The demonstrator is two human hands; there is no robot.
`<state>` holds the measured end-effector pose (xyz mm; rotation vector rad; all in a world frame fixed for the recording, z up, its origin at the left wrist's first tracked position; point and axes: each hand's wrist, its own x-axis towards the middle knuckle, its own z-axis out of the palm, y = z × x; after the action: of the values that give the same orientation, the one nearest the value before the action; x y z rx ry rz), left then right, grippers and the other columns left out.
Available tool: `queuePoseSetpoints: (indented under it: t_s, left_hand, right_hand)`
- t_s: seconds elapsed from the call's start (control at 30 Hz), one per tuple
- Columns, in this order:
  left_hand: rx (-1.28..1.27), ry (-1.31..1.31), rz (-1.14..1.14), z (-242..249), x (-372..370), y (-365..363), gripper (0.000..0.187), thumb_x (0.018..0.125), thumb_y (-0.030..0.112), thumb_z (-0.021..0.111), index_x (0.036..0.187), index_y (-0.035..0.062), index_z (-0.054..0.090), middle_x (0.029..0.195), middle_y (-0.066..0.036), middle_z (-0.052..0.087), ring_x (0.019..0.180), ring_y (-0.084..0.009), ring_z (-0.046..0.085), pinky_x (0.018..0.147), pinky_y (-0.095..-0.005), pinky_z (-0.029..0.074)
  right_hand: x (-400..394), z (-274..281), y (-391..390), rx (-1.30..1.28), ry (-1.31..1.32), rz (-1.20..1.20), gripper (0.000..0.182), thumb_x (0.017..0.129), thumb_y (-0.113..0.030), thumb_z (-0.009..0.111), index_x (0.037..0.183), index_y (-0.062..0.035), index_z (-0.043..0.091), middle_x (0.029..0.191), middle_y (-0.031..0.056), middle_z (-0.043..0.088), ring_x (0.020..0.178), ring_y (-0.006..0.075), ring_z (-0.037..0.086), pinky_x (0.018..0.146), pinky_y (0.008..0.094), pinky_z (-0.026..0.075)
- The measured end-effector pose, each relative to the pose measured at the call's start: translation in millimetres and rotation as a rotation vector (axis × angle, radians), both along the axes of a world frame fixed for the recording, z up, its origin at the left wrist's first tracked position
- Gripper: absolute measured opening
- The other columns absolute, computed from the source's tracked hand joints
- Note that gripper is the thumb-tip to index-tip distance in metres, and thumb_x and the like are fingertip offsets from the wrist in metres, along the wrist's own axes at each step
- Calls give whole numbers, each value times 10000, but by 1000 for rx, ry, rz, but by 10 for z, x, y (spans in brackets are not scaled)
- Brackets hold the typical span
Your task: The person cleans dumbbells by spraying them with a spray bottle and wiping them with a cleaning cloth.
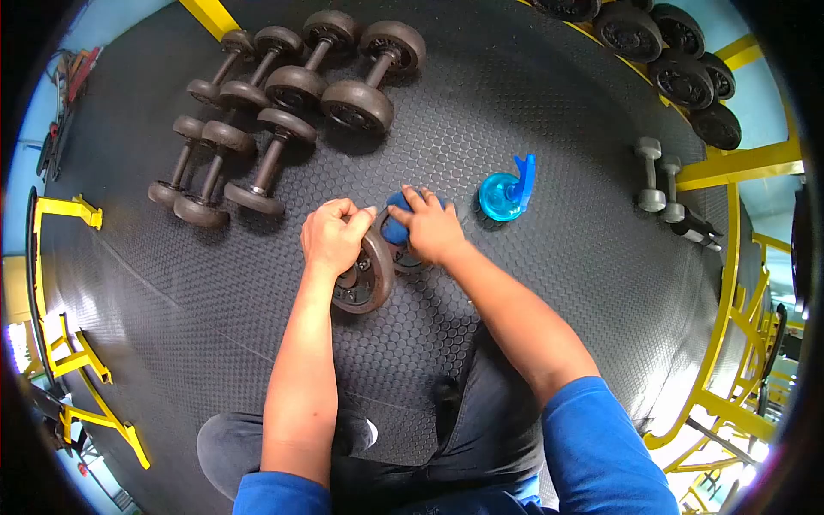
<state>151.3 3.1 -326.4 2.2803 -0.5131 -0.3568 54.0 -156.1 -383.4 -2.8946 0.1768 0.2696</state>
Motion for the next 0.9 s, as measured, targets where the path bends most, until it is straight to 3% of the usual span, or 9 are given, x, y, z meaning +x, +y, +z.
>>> queuePoseSetpoints:
  t_s: [0.1,0.23,0.3,0.43,0.5,0.57,0.7,0.83,0.9]
  left_hand:
    - [52,88,61,22,71,99,375,791,374,684,678,20,641,677,-150,639,653,-324,641,611,-415,467]
    - [20,114,78,-72,157,182,375,787,383,687,671,29,649,623,-160,620,616,-325,638,595,-417,472]
    - [22,114,96,-76,169,177,373,786,389,689,670,36,655,614,-159,618,612,-326,641,594,-419,478]
    - [79,125,101,4,85,39,358,775,438,693,705,86,699,678,-156,667,675,-334,674,628,-433,503]
    - [75,97,102,-6,69,-1,360,791,391,689,697,44,680,625,-140,629,611,-260,643,592,-400,459]
    - [68,84,100,-38,109,9,361,791,389,686,692,43,676,625,-140,630,615,-263,647,592,-400,460]
    - [17,97,102,-53,136,86,357,791,380,678,680,40,665,617,-138,624,608,-276,640,590,-402,455]
    - [-39,90,78,-47,87,171,345,801,336,670,676,17,633,597,-143,588,574,-279,604,569,-404,433]
    - [-69,33,60,-58,24,181,337,804,322,671,681,11,629,626,-151,591,589,-298,608,568,-407,434]
  right_hand:
    - [-143,-18,173,32,1,-142,484,865,-196,574,1349,-194,571,1539,117,359,1297,375,449,945,576,456]
    - [-533,-211,484,-249,0,2,384,885,-231,553,1202,-34,644,1286,230,465,991,404,524,569,481,546]
    - [-566,-384,769,-441,62,-7,379,895,-250,548,1153,4,660,1199,265,470,841,372,520,380,428,473]
    - [-460,-677,1246,-434,292,-41,453,911,-262,528,1158,108,616,1139,291,480,811,397,544,323,447,440]
    - [-451,-805,1264,-451,219,-37,436,898,-256,536,1116,112,623,1090,254,525,812,377,566,403,451,496]
    - [-415,-1040,1056,121,10,7,404,880,-253,548,1069,94,634,1049,208,574,838,339,593,544,431,552]
    - [-371,-61,456,-127,304,368,286,886,-219,554,1042,-43,716,1200,169,586,1074,278,603,732,403,576]
    - [12,539,-74,-143,179,43,269,850,-184,599,1067,-88,727,1219,116,596,1104,290,594,818,411,563]
    - [318,333,-228,-19,102,152,261,850,-175,595,1060,-103,731,1219,82,615,1110,273,588,857,424,542]
